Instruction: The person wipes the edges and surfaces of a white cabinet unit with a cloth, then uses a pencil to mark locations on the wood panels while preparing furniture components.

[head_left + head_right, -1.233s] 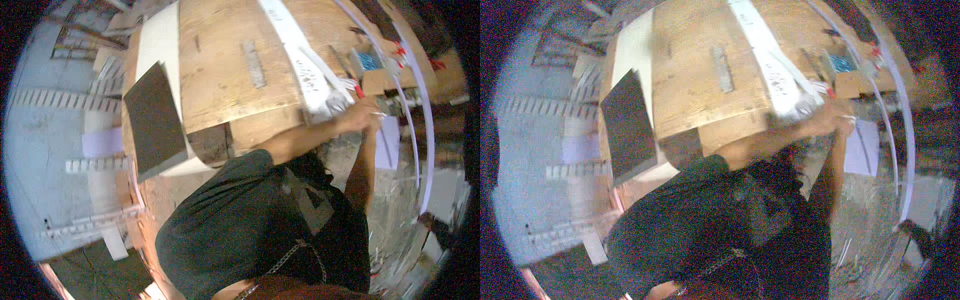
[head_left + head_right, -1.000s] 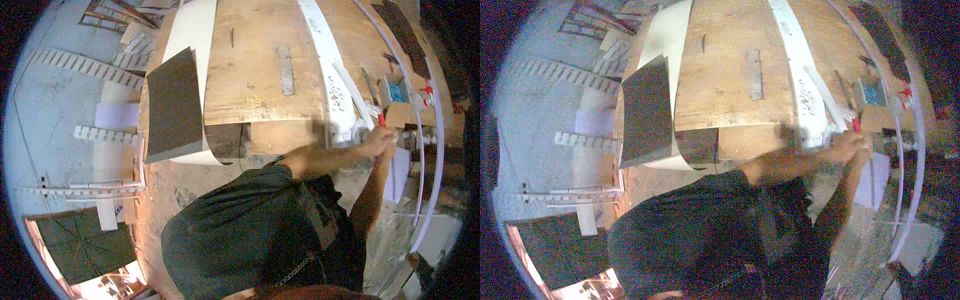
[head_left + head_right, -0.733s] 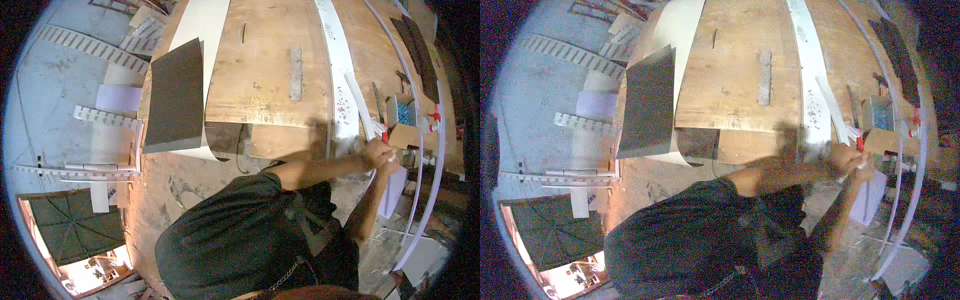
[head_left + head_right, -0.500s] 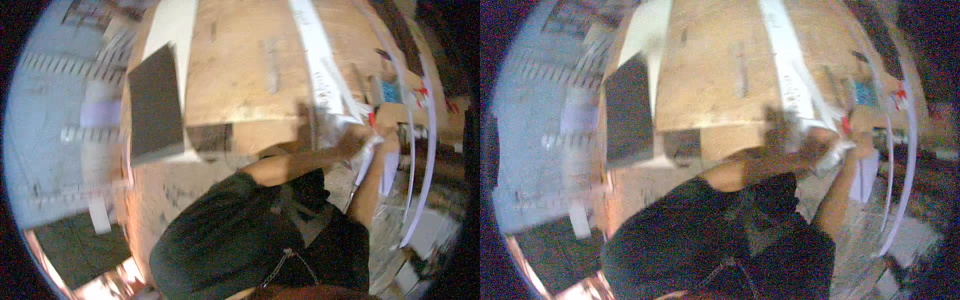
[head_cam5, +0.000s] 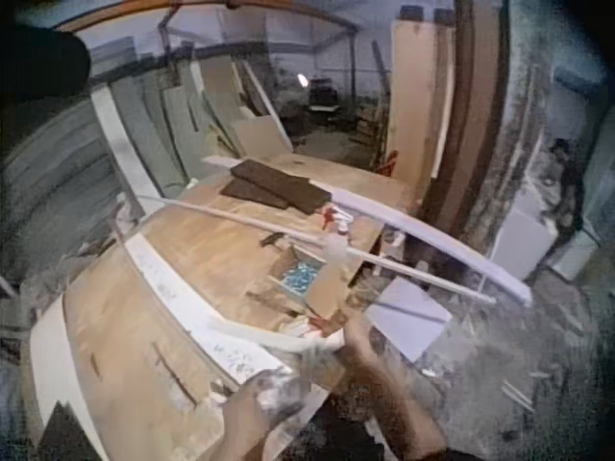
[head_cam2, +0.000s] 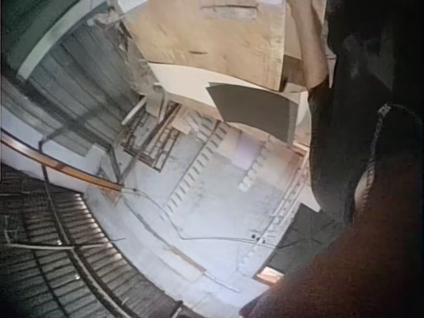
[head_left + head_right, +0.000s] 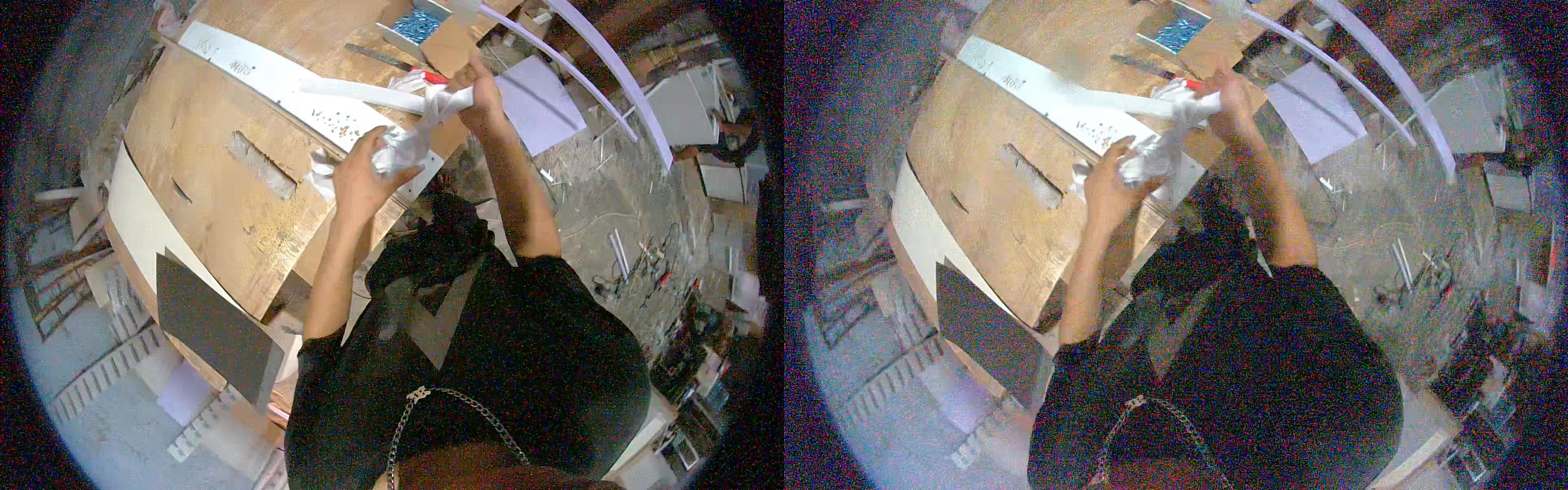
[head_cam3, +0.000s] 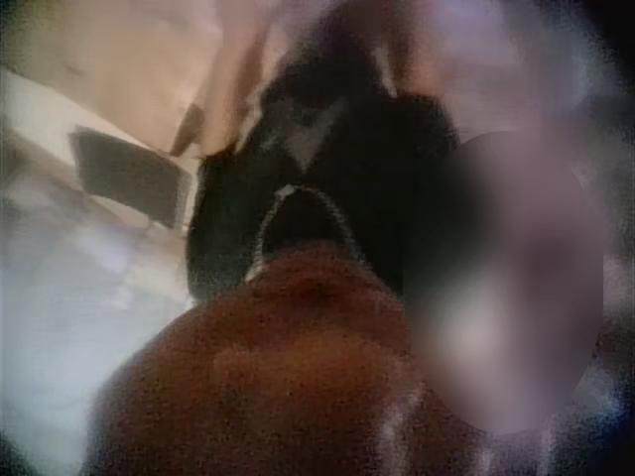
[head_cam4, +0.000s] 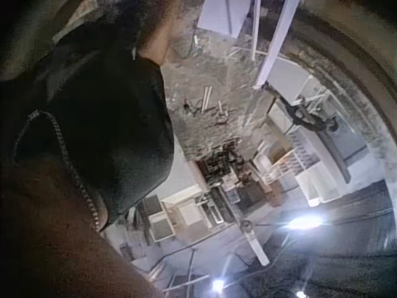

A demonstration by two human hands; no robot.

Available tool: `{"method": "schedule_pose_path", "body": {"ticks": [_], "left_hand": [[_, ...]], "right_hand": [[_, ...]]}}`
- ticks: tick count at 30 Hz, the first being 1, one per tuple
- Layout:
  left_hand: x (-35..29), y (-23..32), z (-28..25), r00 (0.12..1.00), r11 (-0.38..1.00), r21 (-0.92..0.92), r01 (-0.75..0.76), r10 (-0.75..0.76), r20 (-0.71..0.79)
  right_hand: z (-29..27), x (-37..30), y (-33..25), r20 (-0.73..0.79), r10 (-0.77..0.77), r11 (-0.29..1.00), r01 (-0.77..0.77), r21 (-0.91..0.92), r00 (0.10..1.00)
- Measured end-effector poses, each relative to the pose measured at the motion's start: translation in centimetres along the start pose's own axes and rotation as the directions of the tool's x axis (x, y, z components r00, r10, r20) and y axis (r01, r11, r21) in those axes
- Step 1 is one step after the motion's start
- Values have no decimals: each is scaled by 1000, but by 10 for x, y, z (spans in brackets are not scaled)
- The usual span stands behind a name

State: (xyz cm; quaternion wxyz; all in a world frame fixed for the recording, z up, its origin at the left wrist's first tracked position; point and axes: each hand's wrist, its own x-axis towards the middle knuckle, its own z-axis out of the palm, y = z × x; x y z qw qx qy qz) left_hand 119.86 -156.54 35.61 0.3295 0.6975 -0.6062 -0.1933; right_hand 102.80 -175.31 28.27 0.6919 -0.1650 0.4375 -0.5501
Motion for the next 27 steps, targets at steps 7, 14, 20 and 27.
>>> {"method": "schedule_pose_path", "body": {"ticks": [7,14,20,27], "left_hand": [[29,-50,40,995,990,-144,-2,16,100],[87,-63,-31,929,482,-851,211,-369,21],[83,-116,34,944,984,-160,-73,17,-330],[55,-46,84,935,930,-113,-350,353,8]], "right_hand": [[-37,-1,-26,63,-120,974,130,-183,991],[-31,-40,-76,70,-331,702,295,-648,941],[-48,1,-4,545,-518,537,747,-392,659],[1,-44,-12,249,73,788,97,-608,966]]}}
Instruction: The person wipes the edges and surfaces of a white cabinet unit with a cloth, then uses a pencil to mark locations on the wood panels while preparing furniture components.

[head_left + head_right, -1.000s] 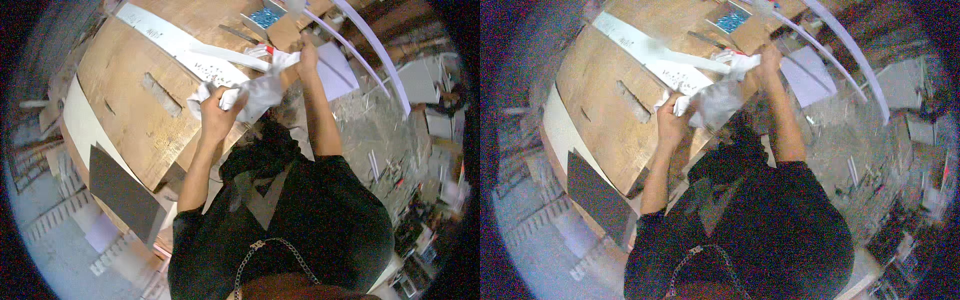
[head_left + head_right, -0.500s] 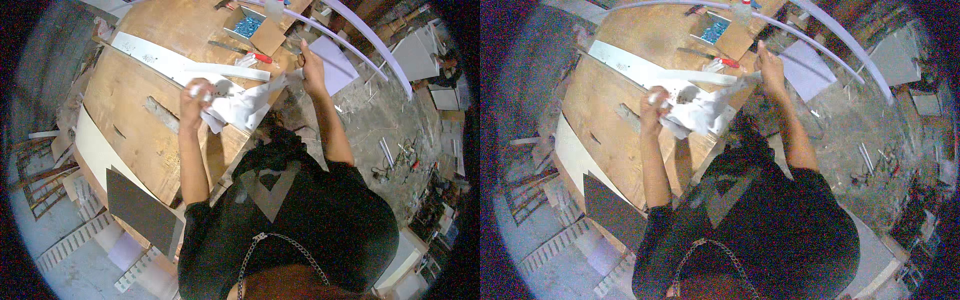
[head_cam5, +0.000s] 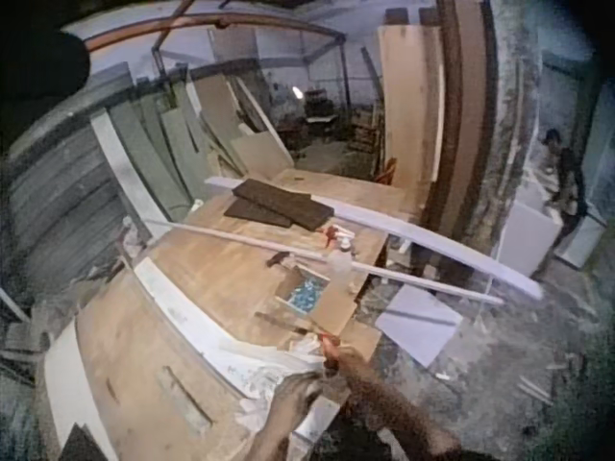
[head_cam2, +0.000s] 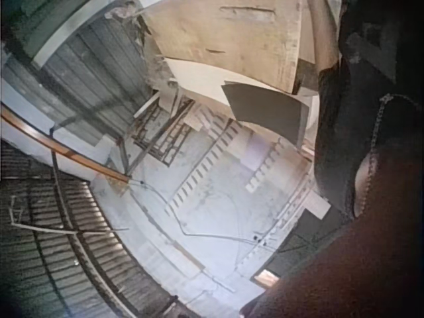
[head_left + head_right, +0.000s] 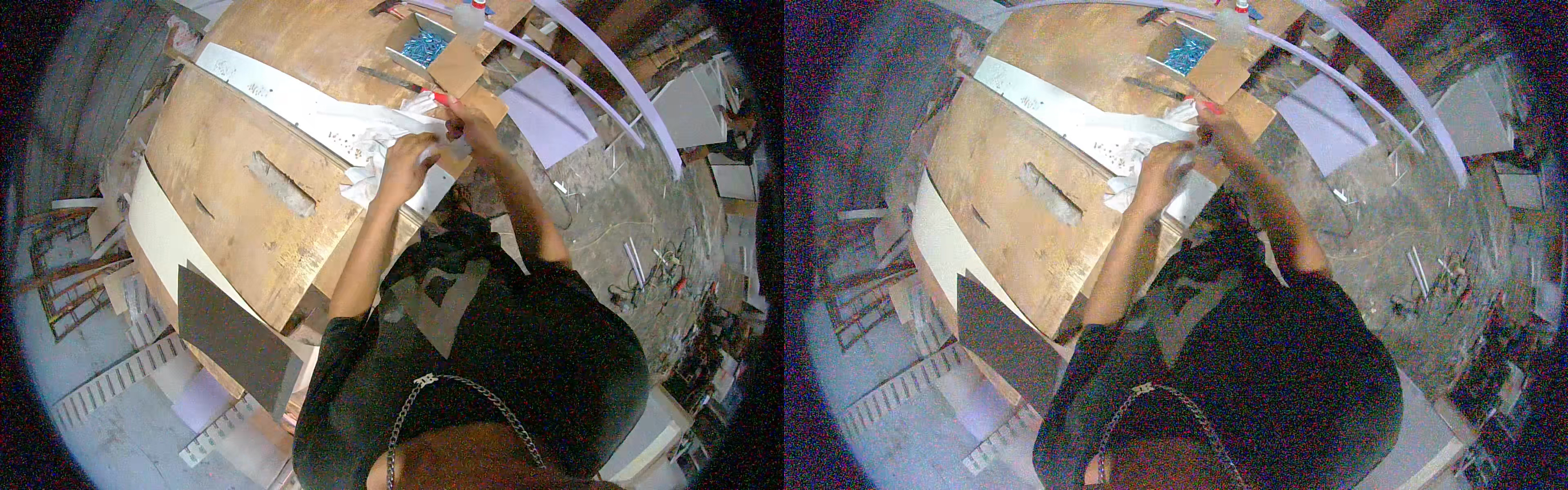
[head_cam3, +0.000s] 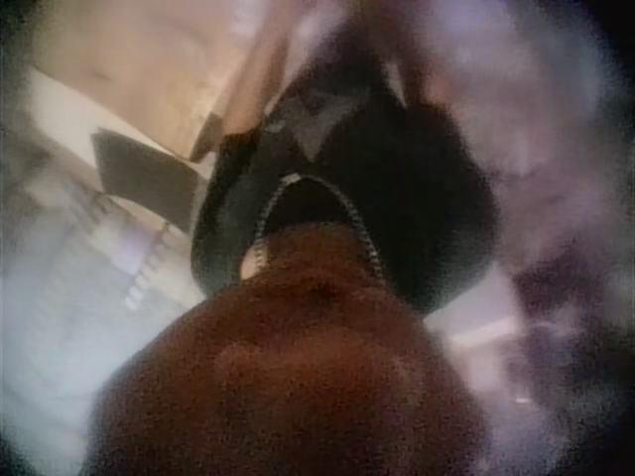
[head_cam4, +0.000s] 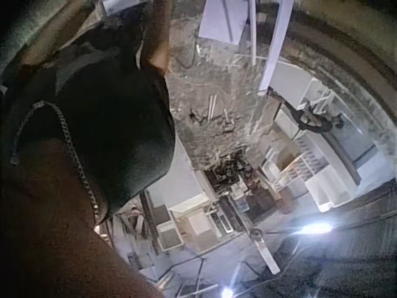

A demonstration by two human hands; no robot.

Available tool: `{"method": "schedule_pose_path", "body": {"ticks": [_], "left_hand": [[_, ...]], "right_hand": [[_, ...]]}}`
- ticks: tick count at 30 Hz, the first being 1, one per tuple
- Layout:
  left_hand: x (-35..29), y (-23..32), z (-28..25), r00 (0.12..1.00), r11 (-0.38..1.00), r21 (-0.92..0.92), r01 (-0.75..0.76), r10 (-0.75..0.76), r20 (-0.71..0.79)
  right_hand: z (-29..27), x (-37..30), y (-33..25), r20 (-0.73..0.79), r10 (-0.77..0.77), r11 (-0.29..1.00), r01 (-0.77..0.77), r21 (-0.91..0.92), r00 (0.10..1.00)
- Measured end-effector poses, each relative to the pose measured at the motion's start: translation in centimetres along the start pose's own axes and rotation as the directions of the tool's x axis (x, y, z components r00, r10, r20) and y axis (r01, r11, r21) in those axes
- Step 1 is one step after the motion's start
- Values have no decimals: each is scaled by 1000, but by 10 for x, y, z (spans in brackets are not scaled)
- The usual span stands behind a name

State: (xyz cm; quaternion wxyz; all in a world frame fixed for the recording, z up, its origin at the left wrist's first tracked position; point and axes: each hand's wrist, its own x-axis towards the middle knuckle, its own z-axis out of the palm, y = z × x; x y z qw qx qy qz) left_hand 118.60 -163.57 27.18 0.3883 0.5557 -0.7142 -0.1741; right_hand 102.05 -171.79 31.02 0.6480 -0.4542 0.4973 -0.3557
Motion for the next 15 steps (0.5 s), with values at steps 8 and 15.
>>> {"method": "schedule_pose_path", "body": {"ticks": [8,15], "left_hand": [[20,23,-37,993,993,-113,41,-28,117],[23,25,-61,994,991,-97,88,-82,69]], "right_hand": [[-49,20,-2,-37,-204,969,196,-152,978],[-43,10,6,308,-272,881,364,-302,912]]}}
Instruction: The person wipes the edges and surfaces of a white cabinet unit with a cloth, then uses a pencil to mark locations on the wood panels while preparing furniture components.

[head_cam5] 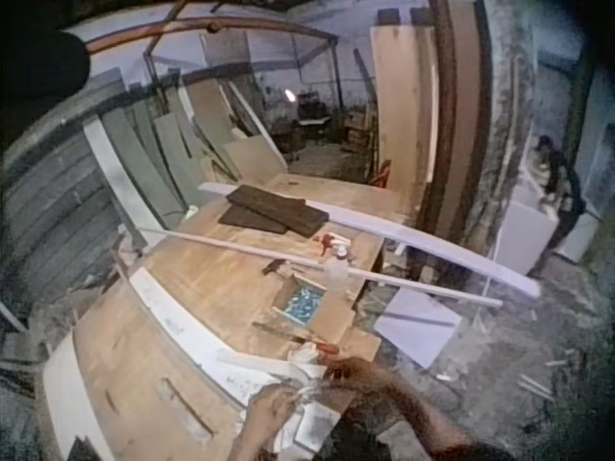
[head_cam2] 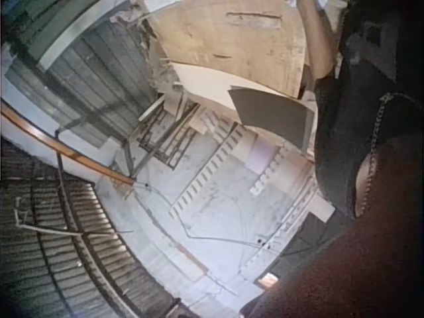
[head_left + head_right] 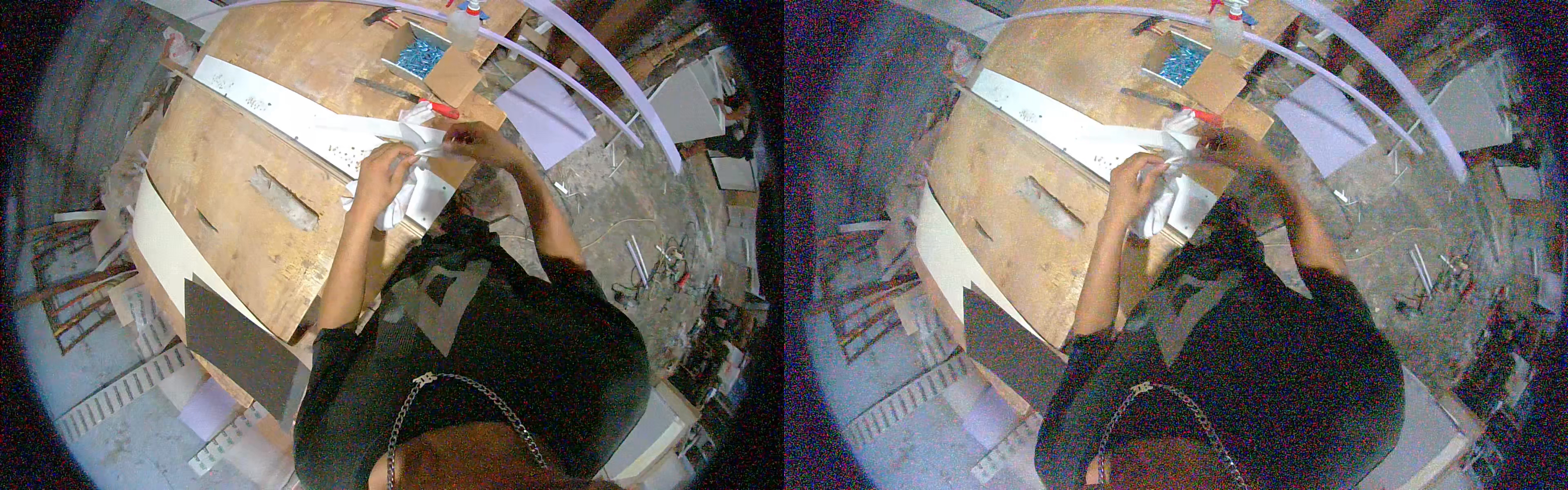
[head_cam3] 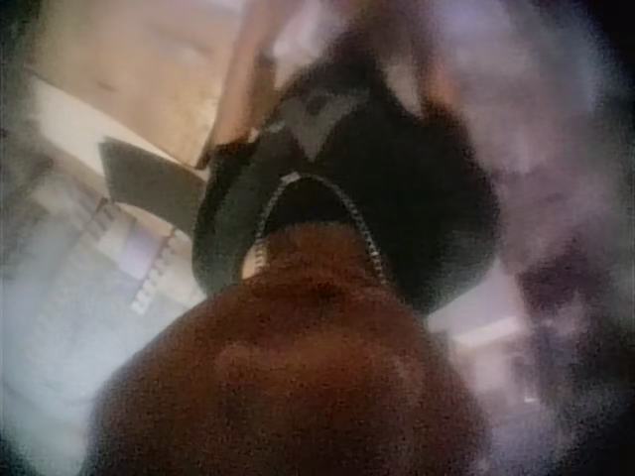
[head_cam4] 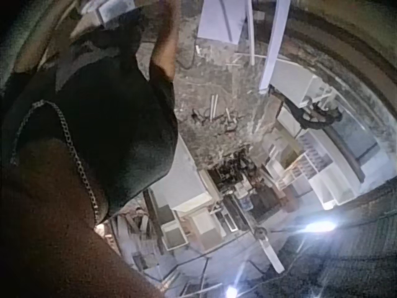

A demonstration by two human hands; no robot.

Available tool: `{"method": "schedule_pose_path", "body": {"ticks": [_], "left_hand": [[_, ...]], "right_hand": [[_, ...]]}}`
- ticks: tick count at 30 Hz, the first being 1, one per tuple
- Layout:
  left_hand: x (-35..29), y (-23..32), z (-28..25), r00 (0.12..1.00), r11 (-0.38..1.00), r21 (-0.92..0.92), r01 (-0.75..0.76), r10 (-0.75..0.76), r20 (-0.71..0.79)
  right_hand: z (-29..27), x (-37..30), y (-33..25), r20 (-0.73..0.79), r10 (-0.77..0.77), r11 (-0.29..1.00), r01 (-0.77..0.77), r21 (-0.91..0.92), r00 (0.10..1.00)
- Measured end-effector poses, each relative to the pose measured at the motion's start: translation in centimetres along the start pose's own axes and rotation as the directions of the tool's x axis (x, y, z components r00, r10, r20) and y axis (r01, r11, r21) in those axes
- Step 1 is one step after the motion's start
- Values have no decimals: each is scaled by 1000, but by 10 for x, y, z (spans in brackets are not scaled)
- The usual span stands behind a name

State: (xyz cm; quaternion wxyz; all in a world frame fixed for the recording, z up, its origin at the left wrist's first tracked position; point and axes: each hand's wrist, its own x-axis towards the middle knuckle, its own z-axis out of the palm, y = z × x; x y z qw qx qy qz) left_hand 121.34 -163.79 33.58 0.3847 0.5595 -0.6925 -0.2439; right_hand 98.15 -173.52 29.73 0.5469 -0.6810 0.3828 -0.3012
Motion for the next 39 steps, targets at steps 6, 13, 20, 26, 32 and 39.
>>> {"method": "schedule_pose_path", "body": {"ticks": [6,13,20,26,32,39], "left_hand": [[-4,-5,-3,994,994,-30,104,-104,-23],[13,-7,-12,955,876,-426,227,-285,-77],[6,10,9,979,994,-52,-95,84,-184],[0,7,24,992,976,-213,48,-71,-103],[-11,-1,1,993,974,-226,10,-37,-115],[-17,2,-17,978,986,-129,109,-129,-165]], "right_hand": [[-11,5,-21,226,11,980,34,-194,974],[-7,5,-48,220,-253,903,312,-295,942],[8,8,-45,217,-113,985,82,149,970],[16,5,-41,240,-68,956,-6,292,968],[13,2,-58,161,64,973,-97,208,985],[29,-4,-51,169,-194,976,208,-70,966]]}}
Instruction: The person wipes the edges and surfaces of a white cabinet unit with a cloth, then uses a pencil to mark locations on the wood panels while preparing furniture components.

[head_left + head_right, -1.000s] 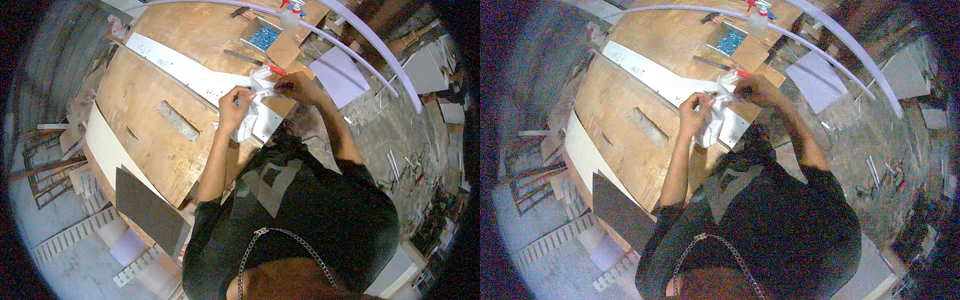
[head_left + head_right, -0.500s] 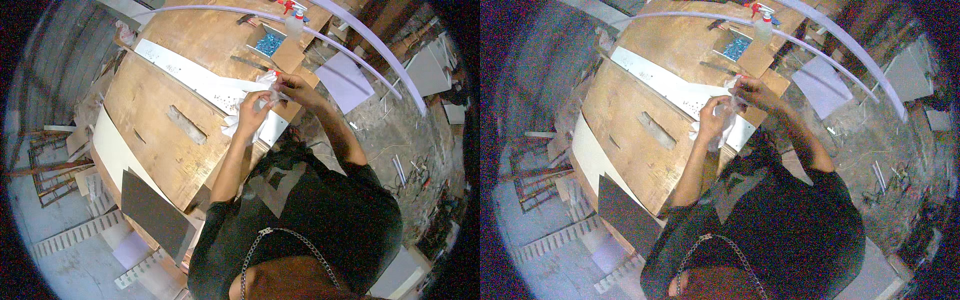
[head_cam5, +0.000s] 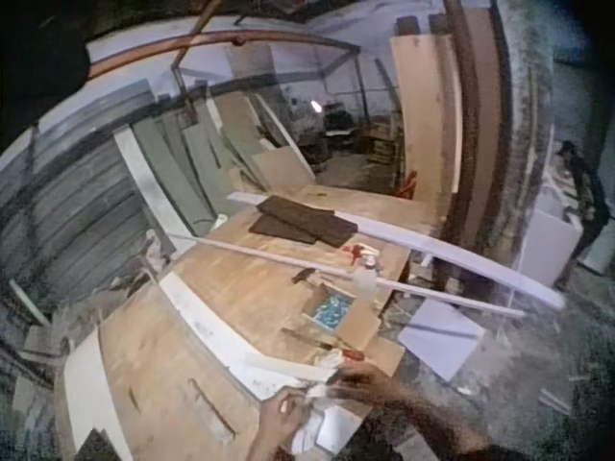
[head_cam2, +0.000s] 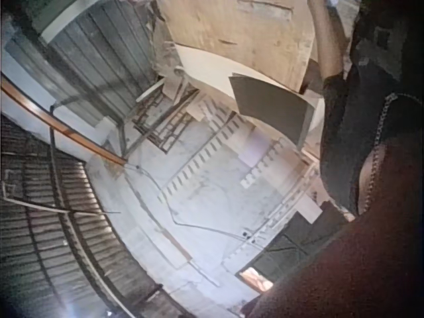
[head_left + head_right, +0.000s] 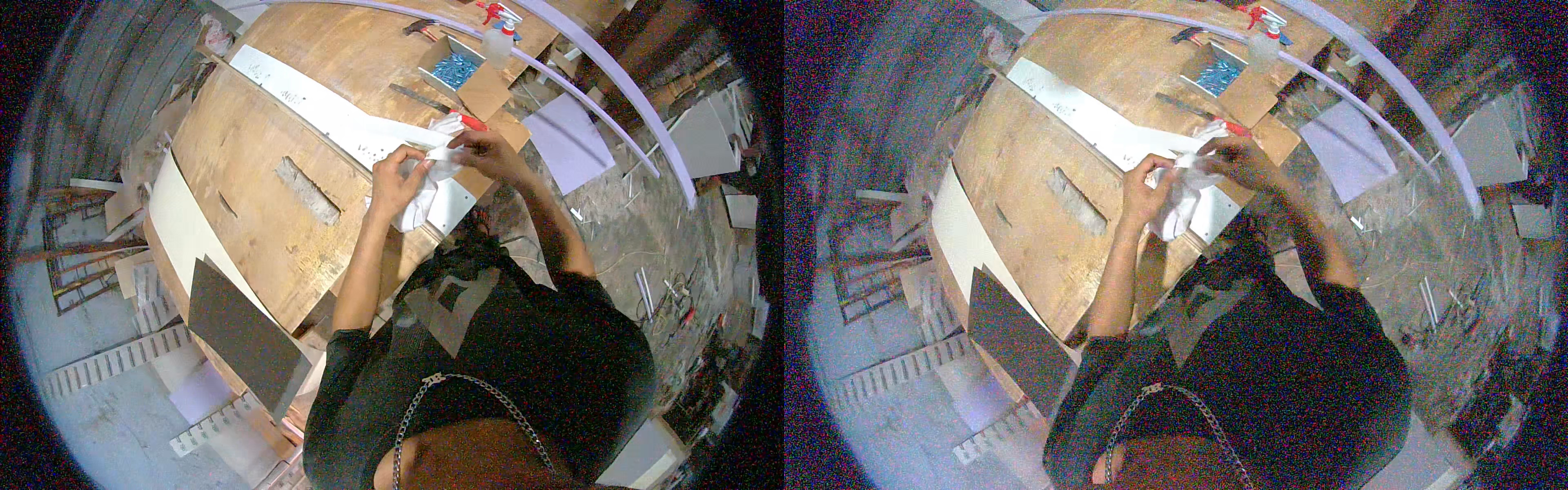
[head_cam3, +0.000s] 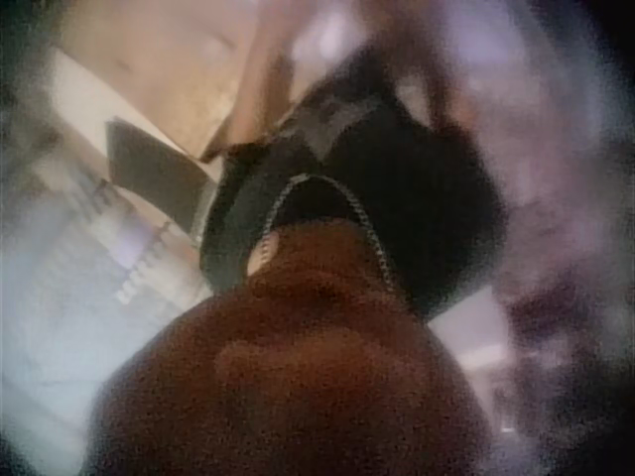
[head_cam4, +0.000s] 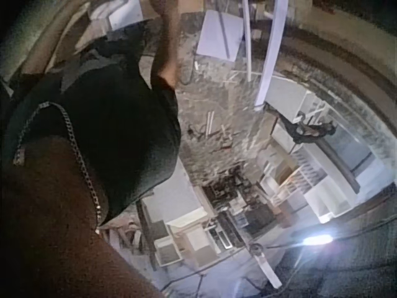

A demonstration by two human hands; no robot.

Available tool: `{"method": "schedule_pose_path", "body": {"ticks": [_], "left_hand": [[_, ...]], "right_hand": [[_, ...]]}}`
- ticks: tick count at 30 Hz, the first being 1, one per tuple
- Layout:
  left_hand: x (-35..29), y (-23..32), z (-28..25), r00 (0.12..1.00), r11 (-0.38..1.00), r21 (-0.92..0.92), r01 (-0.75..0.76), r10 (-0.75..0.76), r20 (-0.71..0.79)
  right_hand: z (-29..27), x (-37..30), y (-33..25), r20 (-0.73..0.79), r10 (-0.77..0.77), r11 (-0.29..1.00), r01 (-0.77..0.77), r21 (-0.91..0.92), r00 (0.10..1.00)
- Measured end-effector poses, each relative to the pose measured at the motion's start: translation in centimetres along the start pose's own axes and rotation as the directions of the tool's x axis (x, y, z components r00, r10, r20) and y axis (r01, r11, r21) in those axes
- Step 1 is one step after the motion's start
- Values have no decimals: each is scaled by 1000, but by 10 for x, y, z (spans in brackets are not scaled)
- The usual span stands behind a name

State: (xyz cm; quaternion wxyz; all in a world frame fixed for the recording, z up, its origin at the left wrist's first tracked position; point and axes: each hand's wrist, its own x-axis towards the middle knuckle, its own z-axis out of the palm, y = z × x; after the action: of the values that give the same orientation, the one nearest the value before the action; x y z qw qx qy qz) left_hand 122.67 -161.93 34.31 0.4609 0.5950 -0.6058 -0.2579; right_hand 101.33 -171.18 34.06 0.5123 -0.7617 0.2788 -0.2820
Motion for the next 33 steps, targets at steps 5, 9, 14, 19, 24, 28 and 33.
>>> {"method": "schedule_pose_path", "body": {"ticks": [5,9,14,19,24,28,33], "left_hand": [[-1,1,4,999,999,-40,-20,18,-34],[2,4,7,999,998,54,22,-24,47],[8,-9,14,975,996,48,71,-80,209],[5,-19,24,977,991,-56,118,-106,183],[9,-3,29,994,990,105,-91,96,-45],[13,-4,46,965,961,91,-260,255,67],[5,-4,41,999,999,32,-9,7,45]], "right_hand": [[6,5,7,-155,-235,970,220,-107,960],[-5,8,-19,-191,-422,868,334,-367,886],[-14,6,-9,-302,-254,956,192,-221,919],[-18,5,-16,-421,-329,936,233,-265,845],[-21,-4,-24,-299,-421,902,362,-233,856],[-18,-2,-31,-285,-164,980,122,-159,944],[-30,2,-26,-337,-128,969,45,-242,933]]}}
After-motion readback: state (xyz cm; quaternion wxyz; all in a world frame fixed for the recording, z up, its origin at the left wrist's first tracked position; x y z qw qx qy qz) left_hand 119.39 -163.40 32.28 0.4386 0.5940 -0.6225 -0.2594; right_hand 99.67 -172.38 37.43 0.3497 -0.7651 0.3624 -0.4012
